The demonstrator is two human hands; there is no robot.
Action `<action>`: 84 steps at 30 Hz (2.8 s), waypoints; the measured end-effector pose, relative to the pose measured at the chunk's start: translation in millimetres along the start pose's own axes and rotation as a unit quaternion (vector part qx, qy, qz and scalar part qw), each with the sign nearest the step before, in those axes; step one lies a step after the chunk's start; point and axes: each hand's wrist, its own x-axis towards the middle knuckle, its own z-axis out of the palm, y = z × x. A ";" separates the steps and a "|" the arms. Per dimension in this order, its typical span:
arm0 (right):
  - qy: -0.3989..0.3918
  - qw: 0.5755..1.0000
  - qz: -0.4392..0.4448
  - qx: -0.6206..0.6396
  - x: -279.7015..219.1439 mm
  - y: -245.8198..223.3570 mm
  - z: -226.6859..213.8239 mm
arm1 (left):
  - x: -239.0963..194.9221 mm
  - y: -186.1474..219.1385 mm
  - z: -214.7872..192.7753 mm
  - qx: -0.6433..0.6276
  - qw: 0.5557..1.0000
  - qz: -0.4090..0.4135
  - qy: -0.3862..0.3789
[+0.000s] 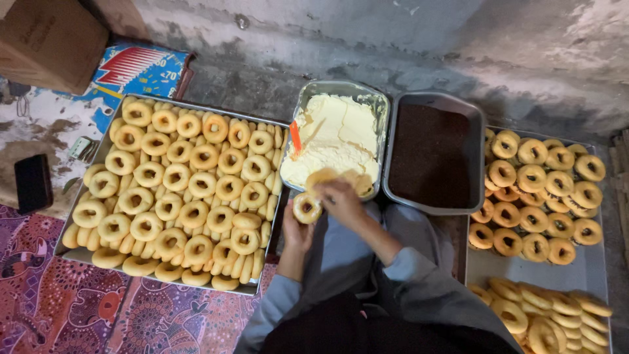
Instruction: The person repeatedly picks up plain donuts, fills them with a light-colored cream using a small orange spatula, and then dips the filled donuts into a dark chocolate mixture before placing them on a tray. The process is repeated for multiple donuts throughout the clip.
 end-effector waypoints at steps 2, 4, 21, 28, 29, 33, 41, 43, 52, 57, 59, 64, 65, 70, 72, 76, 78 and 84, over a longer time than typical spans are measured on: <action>0.041 0.998 0.000 -0.058 16.8 11.9 -24.0 | -12.3 12.0 25.4 0.001 0.998 -0.023 0.066; 0.058 0.995 -0.004 -0.087 21.2 10.2 -34.7 | -21.1 17.7 47.7 -0.011 0.995 -0.036 0.092; 0.036 0.995 0.006 -0.088 11.0 1.4 -43.9 | -48.0 24.6 78.8 0.018 0.997 -0.041 0.068; -0.067 0.992 -0.089 0.057 -41.6 -61.9 -56.7 | -56.9 25.7 81.2 0.069 0.995 -0.055 0.052; -0.059 0.996 -0.052 0.050 -41.1 -62.3 -67.5 | -57.2 26.0 82.3 0.067 0.994 -0.056 0.059; 0.032 0.996 -0.072 0.030 -54.3 -71.9 -87.4 | -63.0 17.2 93.0 0.075 0.992 -0.076 0.062; 0.059 0.896 0.257 0.357 -71.0 -93.9 -80.6 | -81.9 2.2 119.9 0.423 0.890 0.149 -0.086; 0.050 0.938 0.196 0.283 -74.9 -99.6 -90.8 | -82.8 2.4 122.2 0.367 0.917 0.118 -0.097; 0.030 0.999 -0.034 0.014 -53.2 -99.6 -98.4 | -80.9 14.3 114.3 0.110 0.993 0.019 -0.026; -0.024 0.996 -0.082 0.019 -32.4 -81.6 -56.8 | -76.1 28.2 104.3 0.088 0.996 0.020 -0.004; 0.023 0.994 -0.096 -0.042 -12.2 -57.5 -49.0 | -75.4 32.8 99.8 0.083 0.996 0.033 0.002; 0.024 0.994 -0.033 -0.097 25.0 -5.4 -51.6 | -70.3 35.8 96.1 0.078 0.996 0.032 0.003; 0.008 0.995 -0.018 -0.101 24.1 -3.6 -51.9 | -70.1 35.0 94.2 0.071 0.997 0.024 0.011; 0.044 0.997 -0.060 0.001 -5.3 -35.1 -46.1 | -61.0 24.8 80.6 0.076 0.996 0.019 0.036; 0.007 0.997 -0.058 0.054 -23.2 -54.5 -48.4 | -55.7 18.0 79.0 0.087 0.996 0.009 0.029; 0.000 0.998 -0.069 -0.007 -35.1 -65.6 -79.0 | -51.4 7.8 84.6 0.076 0.997 -0.013 0.020; 0.019 0.999 -0.026 -0.042 -36.5 -63.6 -95.5 | -50.9 3.8 88.9 0.076 0.996 -0.028 0.023; -0.015 0.998 0.000 0.065 -51.1 -51.7 -108.0 | -49.2 -34.3 106.8 0.048 0.996 -0.058 -0.047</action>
